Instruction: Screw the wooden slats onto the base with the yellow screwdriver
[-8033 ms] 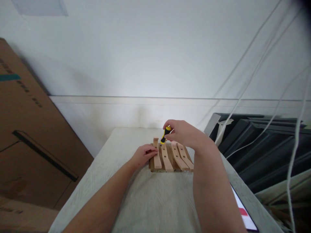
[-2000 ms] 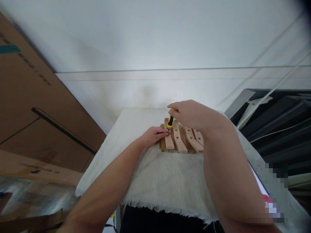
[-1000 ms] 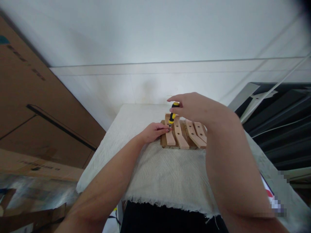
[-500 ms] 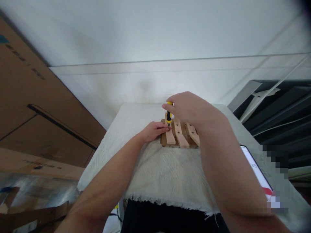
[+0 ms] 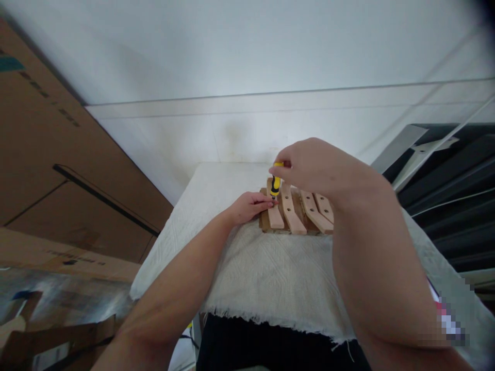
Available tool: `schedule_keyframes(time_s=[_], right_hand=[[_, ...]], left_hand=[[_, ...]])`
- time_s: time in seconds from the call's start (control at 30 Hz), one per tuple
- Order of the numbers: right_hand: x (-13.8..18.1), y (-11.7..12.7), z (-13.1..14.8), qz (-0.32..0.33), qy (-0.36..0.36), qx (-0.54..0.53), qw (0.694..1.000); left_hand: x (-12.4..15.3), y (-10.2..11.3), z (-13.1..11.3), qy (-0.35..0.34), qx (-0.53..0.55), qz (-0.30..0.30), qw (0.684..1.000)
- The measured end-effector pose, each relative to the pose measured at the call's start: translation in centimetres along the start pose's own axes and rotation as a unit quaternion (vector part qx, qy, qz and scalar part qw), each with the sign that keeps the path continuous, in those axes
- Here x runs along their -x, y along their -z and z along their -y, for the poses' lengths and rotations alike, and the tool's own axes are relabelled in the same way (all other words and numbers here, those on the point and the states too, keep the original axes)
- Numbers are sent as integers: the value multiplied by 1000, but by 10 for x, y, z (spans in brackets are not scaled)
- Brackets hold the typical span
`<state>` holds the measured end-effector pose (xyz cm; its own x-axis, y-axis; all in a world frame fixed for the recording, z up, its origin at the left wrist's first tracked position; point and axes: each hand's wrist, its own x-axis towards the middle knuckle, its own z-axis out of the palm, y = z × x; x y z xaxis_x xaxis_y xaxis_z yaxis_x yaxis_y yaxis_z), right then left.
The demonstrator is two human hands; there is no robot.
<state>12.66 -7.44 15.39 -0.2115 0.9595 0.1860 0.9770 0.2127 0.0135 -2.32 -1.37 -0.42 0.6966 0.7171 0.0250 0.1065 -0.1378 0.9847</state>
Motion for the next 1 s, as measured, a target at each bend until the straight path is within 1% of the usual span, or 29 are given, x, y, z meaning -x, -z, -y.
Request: schedule_keyframes(time_s=[0.1, 0.17, 0.23, 0.37, 0.43, 0.47, 0.53, 0.63, 0.7, 0.8, 0.87, 0.93, 1.0], right_hand=[[1, -1, 0, -32, -99, 21, 994], [-2, -4, 0, -45, -126, 15, 991], [-7, -8, -3, -37, -107, 0, 994], [-6, -7, -9, 3, -2, -37, 999], [-3, -3, -13, 23, 22, -53, 998], [-1, -2, -15, 30, 21, -54, 998], [-1, -2, -17, 27, -13, -38, 999], [-7, -9, -16, 0, -77, -1, 997], [-11, -13, -13, -11, -88, 6, 996], [-11, -13, -10, -16, -60, -13, 998], [-6, -7, -9, -4, -23, -43, 999], [0, -1, -11, 25, 11, -67, 997], [4, 4, -15, 61, 21, -66, 996]], left_hand=[[0, 0, 0, 7, 4, 2, 1000], [0, 0, 0, 11, 2, -2, 1000], [0, 0, -1, 15, -1, -7, 1000], [0, 0, -2, 12, -7, -10, 1000], [0, 0, -3, 6, -7, -10, 1000], [1, 0, -3, 4, -6, -9, 1000], [1, 0, -3, 2, -7, -3, 1000], [1, -1, -3, 9, -9, -1, 1000], [1, -1, -2, 10, -1, -2, 1000], [0, 0, 0, 9, 7, -5, 1000], [-1, 0, 2, 14, 1, -6, 1000], [0, 0, 3, 16, -7, -3, 1000], [0, 1, 4, 8, -12, 2, 1000]])
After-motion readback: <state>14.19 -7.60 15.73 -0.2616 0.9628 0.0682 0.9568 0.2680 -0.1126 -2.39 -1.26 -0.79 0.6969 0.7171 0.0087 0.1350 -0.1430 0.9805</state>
